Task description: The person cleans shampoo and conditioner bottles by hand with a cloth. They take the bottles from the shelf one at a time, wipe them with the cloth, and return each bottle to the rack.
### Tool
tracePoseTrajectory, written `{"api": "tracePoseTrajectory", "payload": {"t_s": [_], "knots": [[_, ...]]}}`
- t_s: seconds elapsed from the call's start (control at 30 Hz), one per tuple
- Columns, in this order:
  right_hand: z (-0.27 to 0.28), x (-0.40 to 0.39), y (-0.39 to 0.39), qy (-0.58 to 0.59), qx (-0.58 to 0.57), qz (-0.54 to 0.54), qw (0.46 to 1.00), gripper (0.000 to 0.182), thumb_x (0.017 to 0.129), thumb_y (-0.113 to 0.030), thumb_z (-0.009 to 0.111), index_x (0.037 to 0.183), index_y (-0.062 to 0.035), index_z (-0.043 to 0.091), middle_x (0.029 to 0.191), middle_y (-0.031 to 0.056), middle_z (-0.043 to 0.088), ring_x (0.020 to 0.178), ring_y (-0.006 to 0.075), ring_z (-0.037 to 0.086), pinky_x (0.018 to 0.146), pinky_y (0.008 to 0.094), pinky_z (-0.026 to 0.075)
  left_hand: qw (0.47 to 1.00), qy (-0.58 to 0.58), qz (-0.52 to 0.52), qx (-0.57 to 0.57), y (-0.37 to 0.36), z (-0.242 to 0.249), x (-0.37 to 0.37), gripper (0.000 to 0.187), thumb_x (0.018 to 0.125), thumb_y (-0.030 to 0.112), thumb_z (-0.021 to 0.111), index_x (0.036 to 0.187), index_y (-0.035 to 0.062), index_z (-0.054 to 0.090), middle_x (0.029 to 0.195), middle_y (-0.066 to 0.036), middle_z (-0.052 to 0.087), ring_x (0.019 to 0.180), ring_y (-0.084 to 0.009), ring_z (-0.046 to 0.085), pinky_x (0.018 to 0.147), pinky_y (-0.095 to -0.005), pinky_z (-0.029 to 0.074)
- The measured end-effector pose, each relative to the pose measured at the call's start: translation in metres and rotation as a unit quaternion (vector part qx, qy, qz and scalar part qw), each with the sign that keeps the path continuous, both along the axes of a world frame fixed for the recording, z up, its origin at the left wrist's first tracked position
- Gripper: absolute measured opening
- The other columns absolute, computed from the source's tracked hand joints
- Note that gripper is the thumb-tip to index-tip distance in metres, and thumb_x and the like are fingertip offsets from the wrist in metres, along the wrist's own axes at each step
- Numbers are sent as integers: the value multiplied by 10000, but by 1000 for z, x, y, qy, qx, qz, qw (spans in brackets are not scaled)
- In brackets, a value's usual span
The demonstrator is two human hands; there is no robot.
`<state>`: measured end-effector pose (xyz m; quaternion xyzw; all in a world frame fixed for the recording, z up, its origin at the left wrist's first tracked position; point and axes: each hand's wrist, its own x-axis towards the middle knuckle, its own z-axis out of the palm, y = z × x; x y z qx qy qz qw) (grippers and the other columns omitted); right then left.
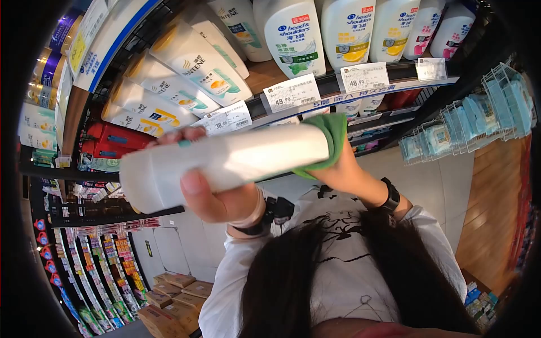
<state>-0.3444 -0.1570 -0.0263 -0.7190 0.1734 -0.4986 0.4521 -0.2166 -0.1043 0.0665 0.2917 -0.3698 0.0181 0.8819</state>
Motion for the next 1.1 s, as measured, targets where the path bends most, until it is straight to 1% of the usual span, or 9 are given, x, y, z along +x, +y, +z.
{"api": "tracePoseTrajectory", "payload": {"t_s": [0.13, 0.3, 0.47, 0.6, 0.63, 0.7, 0.73, 0.9, 1.1], "knots": [[-19, -34, -7, -222, 385, 187, 876, 593, 751, -152, 652, 1229, -10, 332, 1155, 113, 477, 1070, 212, 476, 916, 364, 389, 989, -71, 130, 28, -24, 10, 7, 731, 632, 280, 728, 1164, -26, 331, 1016, -124, 465, 912, -226, 481, 773, -343, 432], [-56, -80, -13, -268, 422, 124, 857, 761, 813, -568, 403, 1304, -4, 261, 1259, 165, 403, 1126, 276, 444, 943, 408, 373, 955, -194, 225, -22, -58, 12, 16, 669, 631, 120, 762, 1146, -18, 359, 1026, -126, 487, 875, -228, 537, 784, -337, 498], [-57, -95, -14, -288, 400, 80, 866, 801, 804, -610, 359, 1308, 3, 248, 1251, 195, 404, 1079, 336, 475, 894, 448, 410, 944, -233, 232, 3, -82, 16, 25, 788, 605, 102, 784, 1214, 34, 288, 1105, -151, 445, 946, -238, 516, 796, -332, 504], [-34, -100, -20, -408, 364, 237, 803, 714, 812, -485, 491, 1307, -21, 268, 1265, 144, 394, 1125, 270, 432, 948, 384, 359, 957, -220, 186, 33, -93, 19, 22, 848, 598, 91, 786, 1241, 42, 235, 1120, -161, 428, 972, -235, 510, 823, -335, 492], [-32, -102, -26, -213, 307, 122, 919, 692, 812, -448, 510, 1305, -26, 271, 1257, 134, 401, 1111, 268, 439, 946, 373, 362, 957, -224, 180, 35, -96, 20, 23, 859, 597, 91, 786, 1246, 42, 226, 1120, -163, 426, 975, -234, 510, 829, -334, 489], [-33, -103, -35, 72, 101, -93, 988, 573, 793, -323, 554, 1248, -43, 345, 1170, 110, 450, 1025, 257, 475, 891, 348, 391, 952, -248, 174, 41, -103, 18, 27, 872, 597, 91, 786, 1250, 38, 211, 1116, -167, 425, 972, -239, 511, 843, -333, 480], [-35, -100, -37, 146, -19, -207, 967, 484, 774, -234, 580, 1192, -55, 416, 1091, 95, 493, 953, 248, 503, 838, 335, 419, 949, -260, 172, 44, -105, 17, 30, 878, 598, 91, 785, 1253, 36, 203, 1114, -169, 425, 970, -242, 512, 850, -333, 476], [48, -84, -43, 402, -173, -241, 866, 441, 690, -211, 652, 1079, -73, 497, 971, 89, 531, 881, 258, 507, 780, 354, 418, 917, -311, 219, 122, -112, 13, 34, 823, 627, 95, 769, 1236, 12, 221, 1154, -173, 366, 1030, -255, 456, 884, -341, 442], [35, -82, -60, 395, -281, -265, 834, 313, 608, -184, 649, 891, -90, 553, 795, 76, 522, 760, 277, 494, 662, 368, 406, 828, -433, 312, 171, -115, 5, 51, 750, 658, 186, 755, 1204, -9, 278, 1200, -166, 301, 1082, -282, 371, 922, -379, 353]]}}
